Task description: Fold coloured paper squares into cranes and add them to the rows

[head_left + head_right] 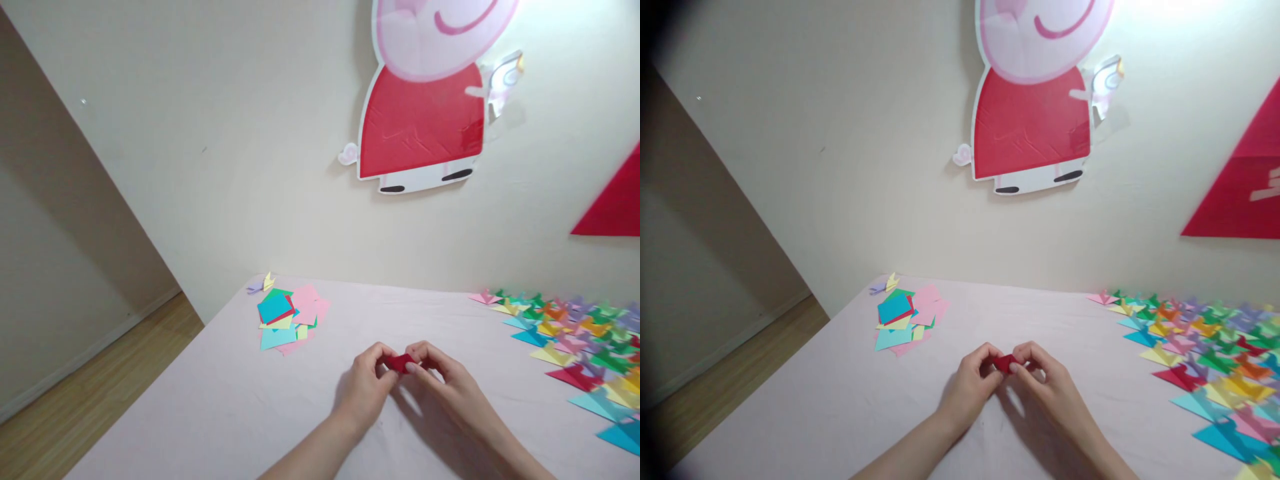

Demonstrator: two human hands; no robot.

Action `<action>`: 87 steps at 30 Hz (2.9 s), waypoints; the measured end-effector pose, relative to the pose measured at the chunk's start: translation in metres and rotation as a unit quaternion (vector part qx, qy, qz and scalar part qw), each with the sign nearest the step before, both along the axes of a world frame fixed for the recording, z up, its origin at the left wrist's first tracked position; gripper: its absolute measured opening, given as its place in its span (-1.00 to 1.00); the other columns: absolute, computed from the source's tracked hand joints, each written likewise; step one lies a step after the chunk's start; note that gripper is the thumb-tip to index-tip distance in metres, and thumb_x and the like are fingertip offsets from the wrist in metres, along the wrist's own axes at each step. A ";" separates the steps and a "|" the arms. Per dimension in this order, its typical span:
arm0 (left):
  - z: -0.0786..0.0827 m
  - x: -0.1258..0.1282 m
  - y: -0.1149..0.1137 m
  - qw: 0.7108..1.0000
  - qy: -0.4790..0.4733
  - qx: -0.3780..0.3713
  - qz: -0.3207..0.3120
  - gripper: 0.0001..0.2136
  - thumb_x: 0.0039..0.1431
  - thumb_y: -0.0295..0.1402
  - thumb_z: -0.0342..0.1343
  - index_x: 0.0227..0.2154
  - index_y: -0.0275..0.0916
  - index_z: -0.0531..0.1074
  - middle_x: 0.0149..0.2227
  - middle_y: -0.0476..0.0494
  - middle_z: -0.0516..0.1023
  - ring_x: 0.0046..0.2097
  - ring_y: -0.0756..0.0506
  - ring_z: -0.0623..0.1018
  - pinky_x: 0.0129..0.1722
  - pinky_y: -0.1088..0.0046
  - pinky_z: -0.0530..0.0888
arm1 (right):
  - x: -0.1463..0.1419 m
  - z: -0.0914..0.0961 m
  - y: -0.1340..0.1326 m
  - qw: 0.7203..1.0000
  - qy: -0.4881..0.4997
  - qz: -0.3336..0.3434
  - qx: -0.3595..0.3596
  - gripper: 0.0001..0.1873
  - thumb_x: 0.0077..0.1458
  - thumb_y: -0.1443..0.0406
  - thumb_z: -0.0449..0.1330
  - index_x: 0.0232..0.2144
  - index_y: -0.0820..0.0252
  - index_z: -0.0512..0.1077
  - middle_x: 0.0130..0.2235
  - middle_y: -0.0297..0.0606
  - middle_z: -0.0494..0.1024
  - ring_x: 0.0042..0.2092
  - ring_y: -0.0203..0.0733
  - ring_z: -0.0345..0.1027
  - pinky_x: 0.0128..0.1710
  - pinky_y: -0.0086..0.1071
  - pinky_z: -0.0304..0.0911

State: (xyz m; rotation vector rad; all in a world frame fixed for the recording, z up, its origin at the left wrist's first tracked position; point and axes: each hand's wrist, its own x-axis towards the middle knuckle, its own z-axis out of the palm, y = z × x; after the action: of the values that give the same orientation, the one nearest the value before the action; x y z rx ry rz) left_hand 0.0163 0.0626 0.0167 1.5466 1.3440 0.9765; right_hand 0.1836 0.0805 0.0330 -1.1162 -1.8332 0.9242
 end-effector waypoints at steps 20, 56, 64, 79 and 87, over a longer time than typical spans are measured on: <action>0.010 -0.018 -0.031 0.859 0.360 0.279 -0.233 -0.66 0.27 -0.55 -0.02 0.08 -0.23 0.35 0.07 -0.18 0.49 0.10 -0.16 0.35 0.10 0.31 0.27 | 0.055 -0.015 -0.016 0.916 -0.284 0.116 0.259 -0.80 0.28 0.32 0.08 -0.33 0.04 0.50 -0.29 -0.26 0.56 -0.31 -0.21 0.39 -0.33 -0.38 0.31; -0.005 -0.019 -0.035 0.854 0.352 0.291 -0.251 -0.78 0.26 -0.53 -0.04 -0.06 -0.29 0.34 -0.12 -0.18 0.48 -0.11 -0.17 0.40 -0.10 0.29 0.35 | 0.027 -0.022 -0.019 0.989 -0.147 -0.004 0.009 -0.84 0.11 0.28 0.16 -0.52 0.06 0.38 -0.31 -0.25 0.52 -0.16 -0.03 0.32 -0.16 -0.16 0.29; -0.005 -0.013 -0.035 0.822 0.397 0.324 -0.250 -0.74 0.28 -0.49 -0.05 0.00 -0.35 0.32 -0.15 -0.19 0.45 -0.13 -0.17 0.38 -0.15 0.28 0.38 | 0.025 -0.010 -0.020 0.986 -0.162 0.008 -0.026 -0.82 0.14 0.30 0.12 -0.51 0.10 0.34 -0.31 -0.25 0.51 -0.17 -0.06 0.27 -0.15 -0.17 0.23; -0.007 -0.012 -0.035 0.816 0.399 0.338 -0.246 -0.74 0.32 -0.43 -0.06 0.02 -0.39 0.33 -0.16 -0.16 0.43 -0.14 -0.16 0.35 -0.12 0.30 0.35 | 0.025 -0.015 -0.018 0.987 -0.157 0.002 -0.038 -0.79 0.14 0.23 0.12 -0.53 0.09 0.36 -0.30 -0.24 0.52 -0.15 -0.04 0.28 -0.12 -0.15 0.21; -0.013 -0.007 -0.037 0.799 0.418 0.372 -0.219 -0.74 0.28 -0.48 -0.05 0.00 -0.41 0.34 -0.18 -0.16 0.42 -0.14 -0.15 0.36 -0.10 0.32 0.34 | 0.026 -0.017 -0.016 0.986 -0.165 0.004 -0.034 -0.79 0.14 0.23 0.12 -0.53 0.09 0.34 -0.32 -0.26 0.50 -0.18 -0.05 0.28 -0.15 -0.16 0.20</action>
State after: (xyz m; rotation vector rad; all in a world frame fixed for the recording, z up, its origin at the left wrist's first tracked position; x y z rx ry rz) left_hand 0.0094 0.0258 0.0040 2.9860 1.0422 0.5148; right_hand 0.2097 0.0642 0.0156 -1.3700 -2.0836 0.8493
